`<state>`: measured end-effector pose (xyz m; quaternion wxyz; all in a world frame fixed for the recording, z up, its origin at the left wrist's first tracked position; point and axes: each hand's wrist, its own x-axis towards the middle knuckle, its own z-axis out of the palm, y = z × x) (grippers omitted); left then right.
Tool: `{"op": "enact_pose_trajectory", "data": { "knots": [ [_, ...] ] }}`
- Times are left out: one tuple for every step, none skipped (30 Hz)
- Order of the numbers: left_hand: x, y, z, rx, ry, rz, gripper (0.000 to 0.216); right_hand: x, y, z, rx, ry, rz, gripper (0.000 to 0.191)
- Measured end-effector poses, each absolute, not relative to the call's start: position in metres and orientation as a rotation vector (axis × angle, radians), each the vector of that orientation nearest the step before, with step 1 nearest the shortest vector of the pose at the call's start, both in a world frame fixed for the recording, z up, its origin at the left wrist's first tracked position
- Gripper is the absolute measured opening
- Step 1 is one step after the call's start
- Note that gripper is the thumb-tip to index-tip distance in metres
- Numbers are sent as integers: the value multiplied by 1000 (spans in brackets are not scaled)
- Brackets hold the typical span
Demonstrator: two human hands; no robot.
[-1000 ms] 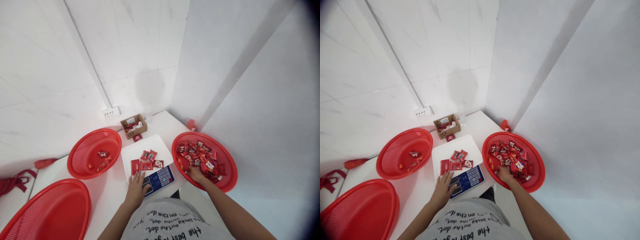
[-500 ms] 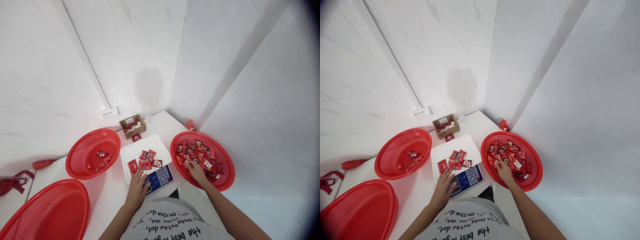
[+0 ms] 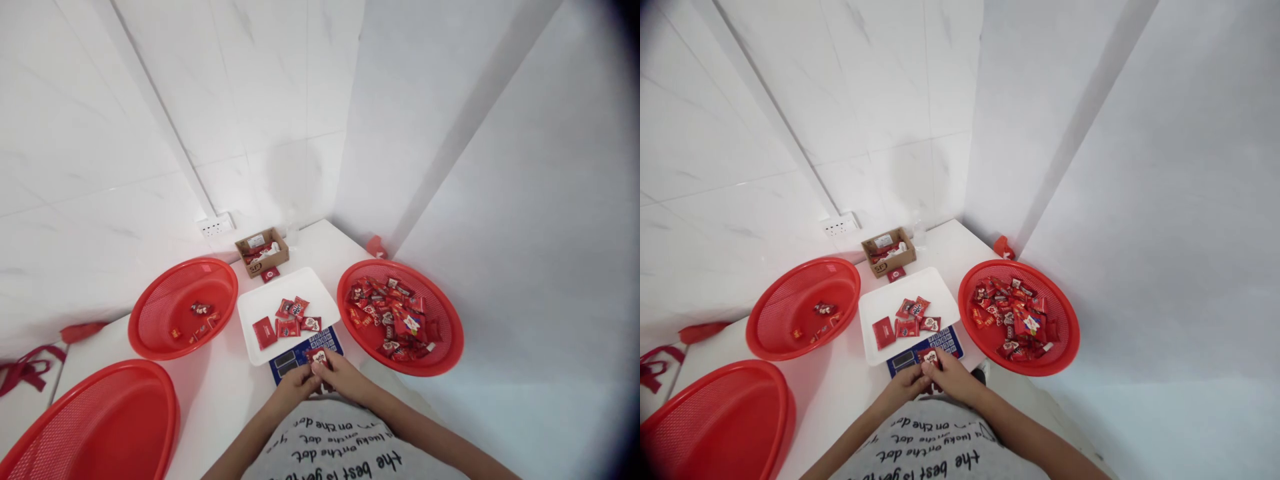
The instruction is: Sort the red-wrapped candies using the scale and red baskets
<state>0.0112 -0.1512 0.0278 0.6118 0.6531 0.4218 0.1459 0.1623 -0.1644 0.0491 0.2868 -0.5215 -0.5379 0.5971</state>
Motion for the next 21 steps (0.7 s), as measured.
{"op": "enact_pose_trajectory", "data": {
  "knots": [
    [12, -152, 27, 1547, 997, 297, 45, 163, -166, 45, -1420, -1458, 1569, 22],
    [12, -152, 26, 1593, 1026, 263, 42, 166, -167, 42, -1447, -1475, 1535, 22],
    [11, -151, 26, 1633, 1063, 243, 38, 169, -166, 39, -1482, -1473, 1490, 23],
    [11, -151, 27, 1664, 1101, 239, 35, 173, -164, 36, -1519, -1444, 1437, 24],
    [10, -149, 28, 1680, 1140, 251, 32, 178, -161, 35, -1550, -1380, 1383, 26],
    [8, -147, 30, 1695, 1185, 277, 30, 183, -156, 34, -1577, -1282, 1328, 29],
    [6, -145, 32, 1723, 1237, 314, 29, 190, -151, 34, -1593, -1167, 1272, 33],
    [2, -142, 33, 1764, 1288, 362, 27, 198, -146, 34, -1591, -1039, 1217, 37],
    [-3, -139, 33, 1814, 1335, 418, 26, 206, -141, 35, -1585, -918, 1168, 41],
    [-9, -135, 32, 1872, 1382, 477, 25, 215, -136, 34, -1578, -823, 1138, 45],
    [-16, -130, 31, 1932, 1431, 528, 25, 224, -133, 33, -1581, -760, 1120, 50],
    [-24, -124, 28, 1988, 1487, 564, 27, 232, -130, 31, -1605, -747, 1097, 57],
    [-34, -118, 25, 2031, 1558, 583, 31, 239, -129, 27, -1663, -793, 1069, 63],
    [-45, -111, 22, 2067, 1648, 582, 36, 245, -130, 21, -1742, -888, 1034, 67],
    [-58, -103, 20, 2091, 1754, 567, 42, 248, -131, 15, -1823, -1020, 980, 67],
    [-72, -96, 19, 2101, 1877, 543, 47, 251, -133, 8, -1875, -1190, 936, 64],
    [-88, -89, 18, 2093, 2006, 507, 51, 251, -136, 1, -1918, -1342, 907, 61],
    [-106, -82, 19, 2059, 2151, 458, 52, 251, -138, -5, -1960, -1477, 899, 59],
    [-124, -77, 20, 1999, 2286, 393, 53, 251, -140, -11, -2004, -1587, 903, 58],
    [-144, -73, 22, 1919, 2383, 311, 53, 250, -142, -15, -2065, -1672, 908, 58],
    [-165, -70, 24, 1854, 2411, 211, 52, 249, -143, -19, -2138, -1722, 894, 58]
  ]
}}
